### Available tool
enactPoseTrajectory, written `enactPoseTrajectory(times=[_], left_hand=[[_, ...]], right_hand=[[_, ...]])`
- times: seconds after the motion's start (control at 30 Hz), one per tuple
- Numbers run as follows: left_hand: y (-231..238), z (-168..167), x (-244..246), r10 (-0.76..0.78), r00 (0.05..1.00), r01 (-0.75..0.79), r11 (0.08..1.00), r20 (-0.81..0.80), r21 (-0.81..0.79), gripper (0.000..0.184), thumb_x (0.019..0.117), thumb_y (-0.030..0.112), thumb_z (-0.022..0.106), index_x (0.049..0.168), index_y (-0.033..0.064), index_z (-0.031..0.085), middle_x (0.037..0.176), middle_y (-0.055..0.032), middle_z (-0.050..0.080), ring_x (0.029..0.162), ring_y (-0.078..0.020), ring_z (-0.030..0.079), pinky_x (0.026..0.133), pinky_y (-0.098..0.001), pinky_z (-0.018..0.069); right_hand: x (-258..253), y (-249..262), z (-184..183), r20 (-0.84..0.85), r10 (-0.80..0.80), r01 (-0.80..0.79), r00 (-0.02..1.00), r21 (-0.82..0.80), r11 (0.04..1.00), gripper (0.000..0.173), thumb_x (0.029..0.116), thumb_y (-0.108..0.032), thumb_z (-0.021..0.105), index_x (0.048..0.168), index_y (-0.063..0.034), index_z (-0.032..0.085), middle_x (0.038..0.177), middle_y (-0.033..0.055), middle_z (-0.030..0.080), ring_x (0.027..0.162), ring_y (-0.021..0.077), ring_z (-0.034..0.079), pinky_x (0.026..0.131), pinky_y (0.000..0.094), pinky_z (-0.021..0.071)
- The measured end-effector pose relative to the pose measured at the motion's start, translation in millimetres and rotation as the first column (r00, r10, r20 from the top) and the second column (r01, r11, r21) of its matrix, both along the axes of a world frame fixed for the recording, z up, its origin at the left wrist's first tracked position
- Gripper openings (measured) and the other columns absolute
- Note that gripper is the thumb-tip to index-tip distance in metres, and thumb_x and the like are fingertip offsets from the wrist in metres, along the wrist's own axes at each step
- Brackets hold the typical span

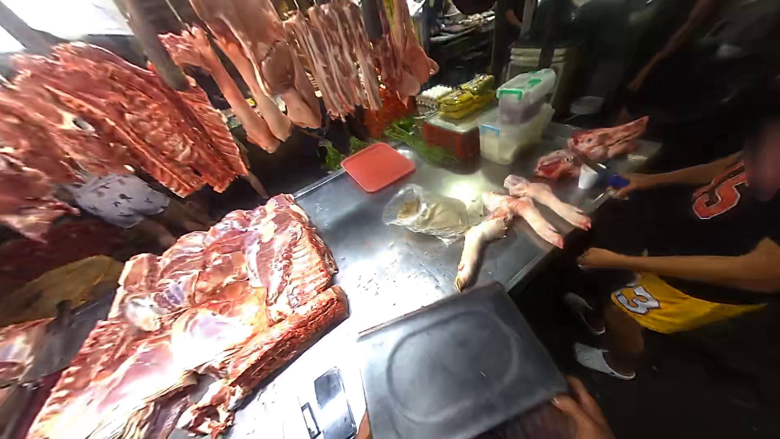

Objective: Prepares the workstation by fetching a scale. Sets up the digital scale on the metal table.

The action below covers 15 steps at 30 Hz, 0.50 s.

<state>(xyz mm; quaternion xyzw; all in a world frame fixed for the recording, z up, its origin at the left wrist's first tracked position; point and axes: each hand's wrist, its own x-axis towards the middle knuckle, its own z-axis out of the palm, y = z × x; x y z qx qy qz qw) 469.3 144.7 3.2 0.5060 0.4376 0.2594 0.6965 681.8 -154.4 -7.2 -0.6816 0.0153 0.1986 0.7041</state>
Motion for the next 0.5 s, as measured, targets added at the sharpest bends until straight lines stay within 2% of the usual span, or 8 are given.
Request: enactPoseTrajectory(times=[0.03, 0.07, 0.13, 0.23, 0.3, 0.33, 0.4, 0.5], left_hand=[[22.7, -7.9, 1.4, 0.048, 0.999, -0.048, 0.999, 0.022, -0.011, 0.043, 0.1106, 0.023, 0.024, 0.131, -0.0024, 0.052, 0.104, -0.0038, 0.068, 0.093, -0.0018, 0.065, 0.086, -0.0251, 0.0569], [44.5, -13.7, 5.7, 0.099, 0.995, -0.098, 0.995, 0.032, -0.016, 0.041, 0.1108, 0.024, 0.023, 0.127, 0.0025, 0.054, 0.1, -0.0003, 0.071, 0.09, -0.001, 0.068, 0.082, -0.0243, 0.0594], [82.8, -16.3, 21.5, 0.162, 0.986, -0.161, 0.987, 0.039, -0.021, 0.04, 0.1119, 0.028, 0.025, 0.131, 0.0061, 0.052, 0.102, -0.0003, 0.071, 0.09, -0.0024, 0.069, 0.08, -0.0264, 0.0604], [119.2, -41.2, 39.7, 0.208, 0.978, -0.208, 0.977, -0.021, -0.037, 0.047, 0.1124, 0.034, 0.027, 0.144, 0.0042, 0.045, 0.122, -0.0101, 0.064, 0.105, -0.012, 0.064, 0.09, -0.0364, 0.0559], [130.5, -55.3, 56.4, 0.208, 0.978, -0.209, 0.977, -0.018, -0.048, 0.047, 0.1124, 0.035, 0.026, 0.14, 0.0041, 0.047, 0.117, -0.0094, 0.065, 0.102, -0.012, 0.064, 0.088, -0.0356, 0.056], [133.9, -61.7, 67.5, 0.207, 0.978, -0.207, 0.976, -0.013, -0.065, 0.045, 0.1124, 0.034, 0.026, 0.134, 0.0041, 0.05, 0.109, -0.0079, 0.067, 0.095, -0.0109, 0.066, 0.083, -0.0339, 0.0584], [134.8, -67.9, 92.6, 0.194, 0.981, -0.189, 0.97, 0.017, -0.154, 0.043, 0.1124, 0.033, 0.027, 0.127, 0.005, 0.055, 0.102, -0.0075, 0.07, 0.089, -0.0122, 0.068, 0.078, -0.0342, 0.0596], [127.1, -64.8, 135.9, 0.138, 0.989, -0.121, 0.961, 0.049, -0.249, 0.043, 0.1127, 0.031, 0.023, 0.127, 0.0058, 0.055, 0.1, -0.0072, 0.072, 0.087, -0.012, 0.071, 0.076, -0.033, 0.061]], right_hand=[[13.8, 31.9, -9.0, -0.009, 0.006, -0.006, 1.0, 0.0, 1.0, 0.05, 0.0844, -0.013, 0.063, 0.132, 0.0013, 0.054, 0.113, 0.0113, 0.066, 0.099, 0.016, 0.066, 0.086, 0.0371, 0.0578], [26.3, 62.5, -16.3, -0.025, 0.03, -0.03, 0.999, 0.004, 1.0, 0.05, 0.0825, -0.015, 0.065, 0.13, 0.0001, 0.056, 0.113, 0.012, 0.067, 0.099, 0.0179, 0.066, 0.085, 0.0383, 0.0579], [52.8, 118.0, -26.4, -0.057, 0.092, -0.09, 0.994, 0.022, 0.996, 0.047, 0.0848, -0.015, 0.065, 0.129, 0.0003, 0.057, 0.114, 0.0138, 0.067, 0.101, 0.0203, 0.066, 0.088, 0.0395, 0.0569], [89.2, 168.7, -40.4, -0.104, 0.16, -0.164, 0.982, -0.024, 0.986, 0.041, 0.0903, -0.013, 0.065, 0.128, 0.0017, 0.056, 0.115, 0.0168, 0.064, 0.103, 0.0228, 0.064, 0.09, 0.0414, 0.0546], [109.2, 185.7, -42.7, -0.139, 0.159, -0.17, 0.977, -0.072, 0.983, 0.038, 0.0901, -0.014, 0.065, 0.124, 0.0001, 0.058, 0.11, 0.0155, 0.065, 0.098, 0.0214, 0.064, 0.086, 0.0403, 0.0542], [117.6, 188.4, -41.6, -0.147, 0.153, -0.168, 0.977, -0.094, 0.981, 0.036, 0.0901, -0.013, 0.065, 0.123, -0.0004, 0.058, 0.108, 0.015, 0.065, 0.095, 0.0207, 0.064, 0.084, 0.0398, 0.0541], [133.6, 183.5, -40.3, -0.136, 0.125, -0.143, 0.983, -0.139, 0.98, 0.036, 0.0901, -0.012, 0.065, 0.123, -0.0004, 0.058, 0.107, 0.0146, 0.065, 0.094, 0.0202, 0.063, 0.083, 0.0393, 0.0534], [150.3, 162.0, -38.3, -0.116, 0.059, -0.079, 0.992, -0.179, 0.981, 0.037, 0.0914, -0.011, 0.064, 0.126, 0.0005, 0.058, 0.11, 0.0142, 0.064, 0.098, 0.0192, 0.063, 0.086, 0.0378, 0.0538]])
